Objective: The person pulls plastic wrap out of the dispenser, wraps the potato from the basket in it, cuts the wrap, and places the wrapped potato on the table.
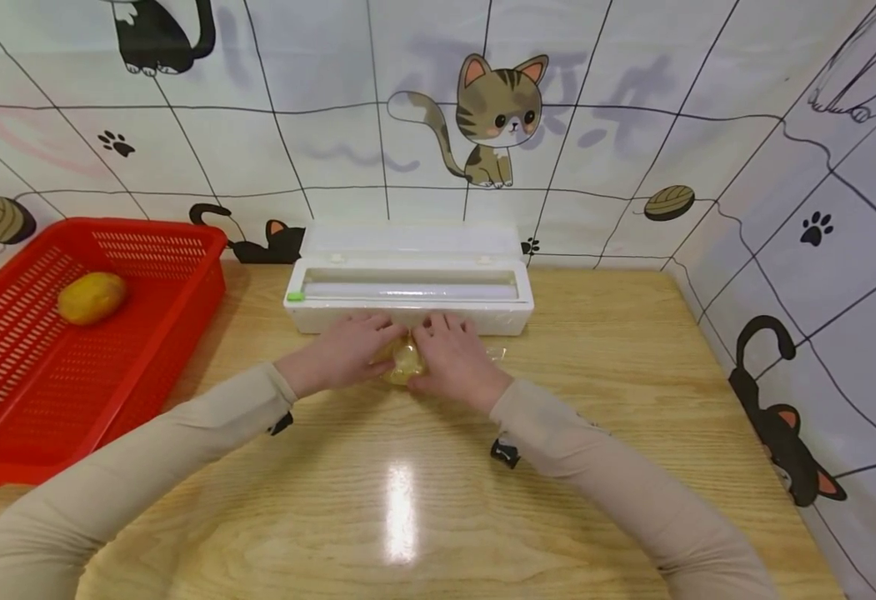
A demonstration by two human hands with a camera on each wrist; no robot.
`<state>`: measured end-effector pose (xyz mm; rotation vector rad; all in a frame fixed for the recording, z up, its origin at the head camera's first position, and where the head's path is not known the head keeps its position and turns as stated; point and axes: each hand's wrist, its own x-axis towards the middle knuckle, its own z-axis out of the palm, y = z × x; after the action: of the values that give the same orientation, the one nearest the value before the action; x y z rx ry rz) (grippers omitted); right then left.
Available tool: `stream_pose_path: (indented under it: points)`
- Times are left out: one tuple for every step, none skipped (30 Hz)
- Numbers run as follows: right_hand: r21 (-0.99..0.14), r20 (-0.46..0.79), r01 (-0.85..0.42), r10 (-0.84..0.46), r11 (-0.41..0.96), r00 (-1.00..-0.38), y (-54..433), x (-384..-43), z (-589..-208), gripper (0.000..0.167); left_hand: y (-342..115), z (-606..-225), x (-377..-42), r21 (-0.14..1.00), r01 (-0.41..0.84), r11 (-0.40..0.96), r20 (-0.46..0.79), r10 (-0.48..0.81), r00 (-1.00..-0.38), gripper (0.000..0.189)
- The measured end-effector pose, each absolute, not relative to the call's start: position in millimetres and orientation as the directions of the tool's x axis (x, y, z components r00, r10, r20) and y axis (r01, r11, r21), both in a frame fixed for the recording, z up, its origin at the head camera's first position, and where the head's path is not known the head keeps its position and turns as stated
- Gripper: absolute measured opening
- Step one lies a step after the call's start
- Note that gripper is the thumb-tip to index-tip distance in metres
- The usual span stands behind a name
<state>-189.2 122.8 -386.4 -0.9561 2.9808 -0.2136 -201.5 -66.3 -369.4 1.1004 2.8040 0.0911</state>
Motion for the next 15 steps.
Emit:
stream_pose_path:
  points:
    - [-0.126, 0.042, -0.58, -0.58, 0.805, -0.813, 122.9, -189.4, -386.7, 0.068, -66.5, -369.4, -201.7, 0.1, 0.674, 0.732, -0.096, 0.681, -0.726, 0.042]
    - [-0.123, 0.046, -0.582, -0.582, 0.804, -0.812, 122.9, -189.4, -386.9, 0.068, -66.8, -369.2, -201.7, 0.1, 0.675, 0.731, -0.096, 0.682, -0.725, 0.043]
    - [-0.121, 0.049, -0.585, -0.583, 0.802, -0.811, 122.8, -189.3, -386.7, 0.069, -67.2, -369.3, -201.7, 0.097, 0.676, 0.731, -0.096, 0.683, -0.725, 0.044]
    - [-0.118, 0.051, -0.587, -0.585, 0.801, -0.809, 122.8, -189.1, -386.5, 0.07, -67.7, -369.5, -201.6, 0.092, 0.678, 0.73, -0.094, 0.684, -0.723, 0.044]
    - [-0.117, 0.054, -0.589, -0.587, 0.8, -0.808, 122.8, -188.7, -386.0, 0.071, -68.3, -369.5, -201.3, 0.088, 0.68, 0.728, -0.091, 0.685, -0.722, 0.044]
    - [-0.116, 0.056, -0.592, -0.589, 0.798, -0.806, 122.9, -188.5, -385.9, 0.073, -69.0, -369.5, -201.1, 0.081, 0.682, 0.726, -0.089, 0.687, -0.721, 0.043]
    - [-0.121, 0.054, -0.592, -0.591, 0.797, -0.805, 123.0, -188.3, -385.7, 0.074, -69.7, -369.6, -200.9, 0.075, 0.685, 0.724, -0.087, 0.689, -0.719, 0.043]
    - [-0.127, 0.052, -0.592, -0.591, 0.796, -0.805, 123.2, -188.0, -385.2, 0.076, -70.2, -369.6, -200.6, 0.071, 0.688, 0.723, -0.084, 0.691, -0.718, 0.042]
    - [-0.136, 0.053, -0.592, -0.591, 0.794, -0.805, 123.7, -187.6, -384.5, 0.077, -70.6, -369.7, -200.3, 0.066, 0.691, 0.72, -0.079, 0.694, -0.715, 0.041]
    - [-0.145, 0.05, -0.59, -0.59, 0.794, -0.806, 124.2, -187.3, -383.8, 0.077, -71.0, -369.7, -200.0, 0.064, 0.693, 0.718, -0.076, 0.696, -0.714, 0.04]
    - [-0.154, 0.05, -0.59, -0.591, 0.792, -0.805, 124.8, -186.9, -383.0, 0.077, -71.3, -369.8, -199.8, 0.064, 0.695, 0.716, -0.073, 0.698, -0.713, 0.039]
    - [-0.166, 0.048, -0.59, -0.591, 0.79, -0.805, 125.5, -186.7, -382.2, 0.077, -71.3, -369.9, -199.8, 0.062, 0.696, 0.715, -0.072, 0.699, -0.712, 0.038]
    - [-0.177, 0.047, -0.59, -0.592, 0.788, -0.804, 126.3, -186.5, -381.4, 0.076, -71.2, -369.8, -199.8, 0.064, 0.695, 0.716, -0.072, 0.698, -0.712, 0.039]
    - [-0.187, 0.049, -0.592, -0.594, 0.784, -0.803, 127.1, -186.2, -380.5, 0.076, -71.1, -369.9, -199.8, 0.063, 0.695, 0.717, -0.072, 0.697, -0.713, 0.039]
    - [-0.198, 0.051, -0.593, -0.596, 0.781, -0.802, 128.0, -186.2, -379.9, 0.075, -71.0, -369.7, -199.9, 0.063, 0.692, 0.719, -0.075, 0.695, -0.715, 0.039]
